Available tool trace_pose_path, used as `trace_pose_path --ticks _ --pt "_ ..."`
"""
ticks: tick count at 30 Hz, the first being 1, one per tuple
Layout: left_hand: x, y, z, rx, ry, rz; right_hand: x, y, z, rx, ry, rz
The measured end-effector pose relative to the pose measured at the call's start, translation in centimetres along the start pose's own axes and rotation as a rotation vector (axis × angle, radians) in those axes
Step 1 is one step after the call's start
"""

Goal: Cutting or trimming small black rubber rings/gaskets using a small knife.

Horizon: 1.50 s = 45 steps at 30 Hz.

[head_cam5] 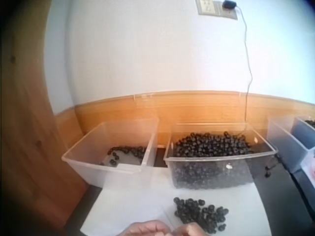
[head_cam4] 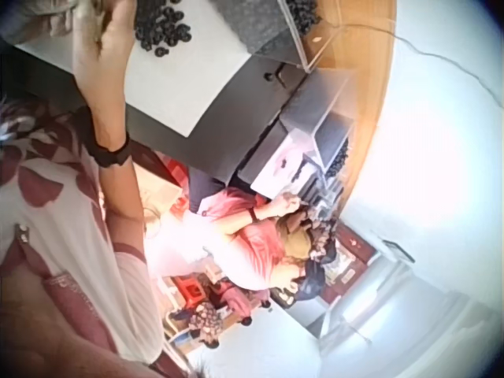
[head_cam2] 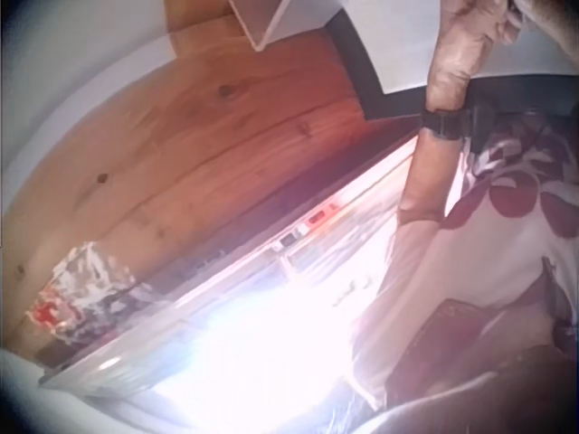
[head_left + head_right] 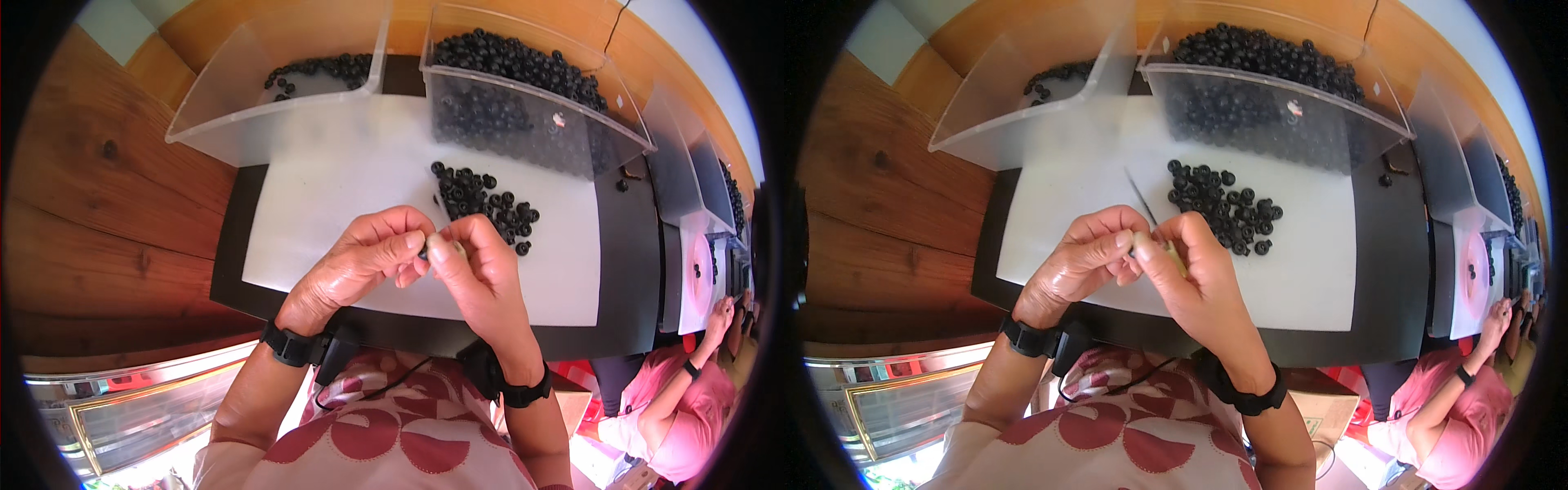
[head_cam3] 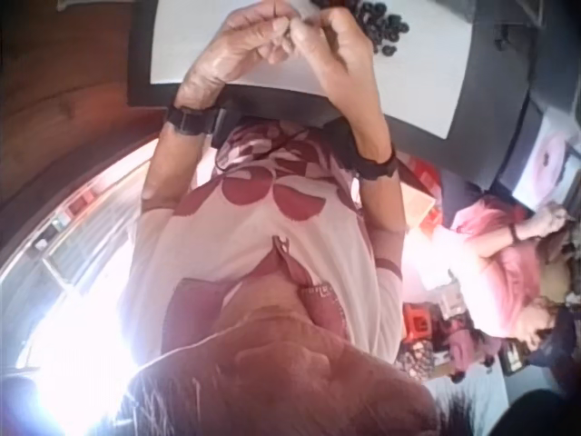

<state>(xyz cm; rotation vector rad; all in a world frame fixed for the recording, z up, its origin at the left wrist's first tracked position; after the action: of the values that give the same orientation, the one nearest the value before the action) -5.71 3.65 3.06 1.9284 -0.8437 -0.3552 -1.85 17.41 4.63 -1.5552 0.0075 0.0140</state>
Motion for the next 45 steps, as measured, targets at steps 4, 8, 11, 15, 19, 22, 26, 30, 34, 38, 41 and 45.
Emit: trace_pose_path --ticks 4,8,11,15,19,22,26,30,34,38,41,45 --pt "0.0 3.5 0.8 -0.063 0.185 -0.099 0.2 0.4 0.3 -0.123 0.0 -0.105" --pt "0.4 11.7 3.1 -0.113 0.389 -0.429 1.5 0.0 1.5 -0.08 0.036 -0.072" --pt "0.6 16.1 4.0 -0.167 0.592 -0.56 2.4 0.0 2.3 -0.058 0.062 -0.08" --pt "1.1 17.2 4.8 -0.189 0.805 -0.598 3.4 0.1 3.5 0.006 0.099 -0.068" --pt "0.4 13.8 2.5 -0.491 0.52 -0.51 4.1 0.2 4.8 0.022 0.133 -0.092" --pt "-2.1 6.6 1.0 -0.64 0.298 -0.068 3.9 0.2 4.9 0.004 0.124 -0.106" --pt "-5.3 2.2 2.8 -1.031 0.362 0.029 4.1 0.2 4.8 0.075 0.108 -0.005" --pt "-7.2 1.6 3.0 -1.355 0.408 0.157 4.4 0.1 4.8 0.111 0.104 0.022" --pt "-8.1 1.1 2.2 -1.468 0.409 0.191 4.3 0.3 5.0 0.125 0.11 0.024" --pt "-8.1 1.0 1.5 -1.5 0.387 0.187 4.1 0.5 4.9 0.14 0.108 0.039" --pt "-7.3 1.3 1.1 -1.475 0.399 0.088 4.1 1.0 5.2 0.159 0.121 0.062" --pt "-5.1 2.2 1.7 -1.25 0.39 0.009 3.8 1.2 5.7 0.176 0.124 0.023"
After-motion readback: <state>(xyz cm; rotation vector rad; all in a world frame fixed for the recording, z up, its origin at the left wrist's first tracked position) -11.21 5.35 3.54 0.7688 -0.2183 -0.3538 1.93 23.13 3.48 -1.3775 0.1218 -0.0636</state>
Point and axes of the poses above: each hand's wrist, its own x-axis away from the middle knuckle, its own z-axis out of the back of the hand, y = z × x, the point moved 7 cm from there along -x, towards the middle knuckle, and after that the axes turned 2 degrees about -z, right-handed, at the moved point
